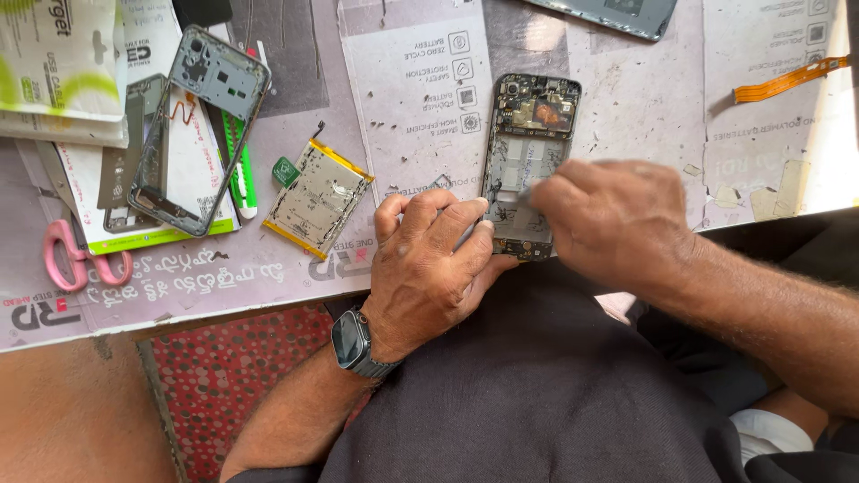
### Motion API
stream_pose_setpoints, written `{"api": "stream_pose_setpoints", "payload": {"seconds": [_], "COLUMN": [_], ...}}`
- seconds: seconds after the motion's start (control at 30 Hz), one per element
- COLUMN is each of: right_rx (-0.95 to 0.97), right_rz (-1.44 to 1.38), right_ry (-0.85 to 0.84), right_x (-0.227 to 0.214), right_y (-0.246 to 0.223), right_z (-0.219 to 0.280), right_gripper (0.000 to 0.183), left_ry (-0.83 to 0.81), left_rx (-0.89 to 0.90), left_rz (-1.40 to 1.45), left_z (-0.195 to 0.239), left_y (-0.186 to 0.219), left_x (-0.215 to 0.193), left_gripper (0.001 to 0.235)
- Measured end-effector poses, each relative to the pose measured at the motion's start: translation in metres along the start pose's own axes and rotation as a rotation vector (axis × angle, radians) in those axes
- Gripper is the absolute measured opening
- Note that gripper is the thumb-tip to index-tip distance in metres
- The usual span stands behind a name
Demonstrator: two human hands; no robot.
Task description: The person disassembles a smartphone, removes the back cover and battery, applies adhesive to the battery, and scrapes residue from the phone chassis. The person handles the phone frame, battery, adhesive tube, and a scraping tool throughout the process.
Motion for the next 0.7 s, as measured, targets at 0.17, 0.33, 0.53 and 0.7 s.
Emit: {"api": "stream_pose_setpoints", "payload": {"seconds": [0.17, 0.33, 0.53, 0.7], "right_rx": [-0.014, 0.022, 0.036, 0.032], "right_rz": [0.032, 0.027, 0.032, 0.02], "right_ry": [-0.025, -0.001, -0.097, -0.036], "right_x": [0.004, 0.006, 0.009, 0.008], "right_y": [-0.003, 0.007, 0.005, -0.001], "right_z": [0.006, 0.004, 0.002, 0.004], "right_gripper": [0.005, 0.005, 0.009, 0.005], "left_ry": [-0.007, -0.003, 0.013, -0.004], "left_rx": [-0.011, 0.01, 0.002, 0.001], "left_rz": [0.01, -0.006, -0.015, -0.005], "left_z": [0.001, 0.0, -0.001, 0.003], "left_y": [-0.001, 0.0, 0.001, 0.0], "left_x": [0.001, 0.001, 0.001, 0.002], "left_gripper": [0.038, 0.037, 0.038, 0.036]}}
Point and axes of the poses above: each hand's wrist, its own z-axis away from the middle knuckle, its own x-axis out of the palm, y = z × x, the point moved 4 cm from there along -z, towards the middle knuckle, and after that the axes turned 15 degrees about y, right-handed, at the moved point
